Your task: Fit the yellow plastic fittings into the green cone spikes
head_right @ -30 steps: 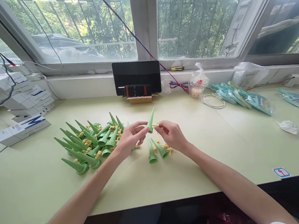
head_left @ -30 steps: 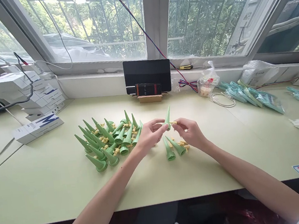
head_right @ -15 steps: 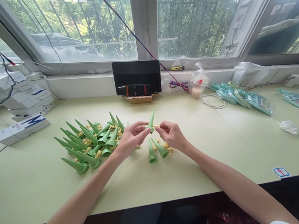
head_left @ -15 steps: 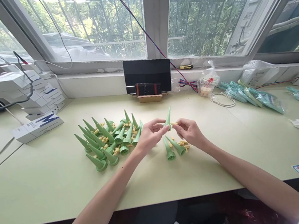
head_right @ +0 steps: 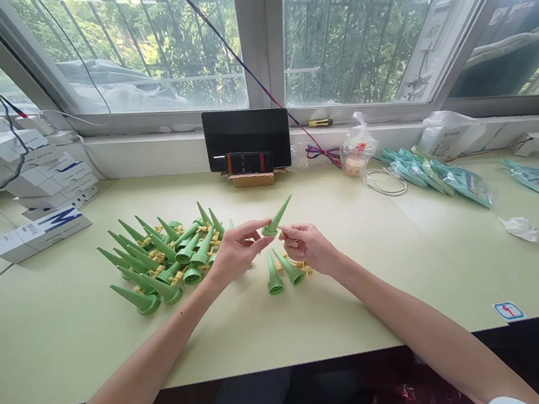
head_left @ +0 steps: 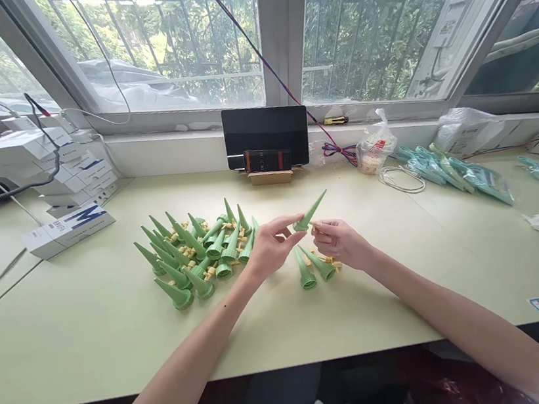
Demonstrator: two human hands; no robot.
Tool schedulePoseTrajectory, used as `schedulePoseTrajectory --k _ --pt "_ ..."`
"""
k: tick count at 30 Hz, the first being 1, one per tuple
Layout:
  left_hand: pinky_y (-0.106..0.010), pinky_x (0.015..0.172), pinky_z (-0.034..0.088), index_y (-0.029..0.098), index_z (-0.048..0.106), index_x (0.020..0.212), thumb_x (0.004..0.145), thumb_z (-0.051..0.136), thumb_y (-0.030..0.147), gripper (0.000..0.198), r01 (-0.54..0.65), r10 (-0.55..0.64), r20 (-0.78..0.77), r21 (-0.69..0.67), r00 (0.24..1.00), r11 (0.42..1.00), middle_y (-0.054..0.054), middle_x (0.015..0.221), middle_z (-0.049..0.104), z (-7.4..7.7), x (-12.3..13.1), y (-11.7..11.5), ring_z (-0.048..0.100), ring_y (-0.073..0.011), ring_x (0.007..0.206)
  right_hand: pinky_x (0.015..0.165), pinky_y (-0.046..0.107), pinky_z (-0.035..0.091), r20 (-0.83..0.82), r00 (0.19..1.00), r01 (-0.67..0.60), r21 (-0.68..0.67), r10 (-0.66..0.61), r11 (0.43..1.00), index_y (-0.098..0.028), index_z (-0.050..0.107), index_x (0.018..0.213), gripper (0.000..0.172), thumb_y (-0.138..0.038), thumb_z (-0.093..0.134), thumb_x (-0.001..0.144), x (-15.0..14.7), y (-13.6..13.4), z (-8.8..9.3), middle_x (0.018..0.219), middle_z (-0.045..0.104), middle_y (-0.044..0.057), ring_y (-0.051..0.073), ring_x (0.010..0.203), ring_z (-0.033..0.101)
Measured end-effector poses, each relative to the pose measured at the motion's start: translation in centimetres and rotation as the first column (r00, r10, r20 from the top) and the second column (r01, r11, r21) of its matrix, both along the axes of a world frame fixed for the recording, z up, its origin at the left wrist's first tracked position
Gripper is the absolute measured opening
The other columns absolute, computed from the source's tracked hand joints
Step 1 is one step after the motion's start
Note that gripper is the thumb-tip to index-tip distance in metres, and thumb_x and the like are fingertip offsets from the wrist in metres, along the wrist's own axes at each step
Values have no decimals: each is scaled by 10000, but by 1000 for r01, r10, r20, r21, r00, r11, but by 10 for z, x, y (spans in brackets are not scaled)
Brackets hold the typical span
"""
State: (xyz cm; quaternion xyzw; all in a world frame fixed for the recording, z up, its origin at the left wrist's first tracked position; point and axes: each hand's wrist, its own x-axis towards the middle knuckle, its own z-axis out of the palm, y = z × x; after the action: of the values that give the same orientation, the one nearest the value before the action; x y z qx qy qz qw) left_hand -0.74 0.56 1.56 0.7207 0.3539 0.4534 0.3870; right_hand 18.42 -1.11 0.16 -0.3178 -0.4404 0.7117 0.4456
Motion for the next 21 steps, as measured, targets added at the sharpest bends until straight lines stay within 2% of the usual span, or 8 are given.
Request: schedulePoseTrajectory --k 6,11,13,15,18,21 --pt "-192 511 453 226 717 1145 834 657 245 318 30 -21 -55 181 998 983 -69 1095 704 -6 1 3 588 -100 696 398 193 190 -112 991 -85 -135 70 987 -151 549 650 280 -313 656 852 4 2 3 536 244 -81 50 437 212" --pt "-198 504 458 218 712 1151 829 657 272 331 -10 20 -57 172 998 985 -63 1060 710 -6 3 2 527 -74 594 386 193 196 -44 998 -49 -93 45 994 -160 510 618 342 -364 654 852 1 2 3 518 266 -81 47 417 239" --pt "-204 505 466 203 713 1146 817 668 303 347 -45 51 -54 113 997 993 -60 997 718 -4 3 0 499 -72 558 382 201 204 54 998 21 -8 -21 1000 -165 504 616 395 -444 636 862 -2 1 1 513 322 -72 48 400 289" --pt "-211 510 470 183 713 1144 807 677 335 372 -72 75 -65 43 995 996 -58 926 723 -1 3 -2 488 -76 537 376 212 235 160 975 133 132 -154 982 -167 536 662 415 -524 615 859 -5 1 -1 545 407 -53 58 393 357" --pt "-215 482 446 158 716 1138 793 686 395 420 -90 87 -79 -32 993 995 -55 822 713 4 3 -5 478 -81 503 405 232 319 274 878 272 392 -393 879 -181 563 755 398 -564 588 862 -6 -1 -2 634 511 -23 77 425 434" --pt "-222 479 435 144 722 1118 777 694 443 455 -91 86 -63 -88 994 992 -59 780 703 7 2 -5 499 -96 513 476 252 388 360 756 256 606 -546 753 -196 578 814 341 -524 551 901 -5 -4 -1 711 558 2 102 498 488"
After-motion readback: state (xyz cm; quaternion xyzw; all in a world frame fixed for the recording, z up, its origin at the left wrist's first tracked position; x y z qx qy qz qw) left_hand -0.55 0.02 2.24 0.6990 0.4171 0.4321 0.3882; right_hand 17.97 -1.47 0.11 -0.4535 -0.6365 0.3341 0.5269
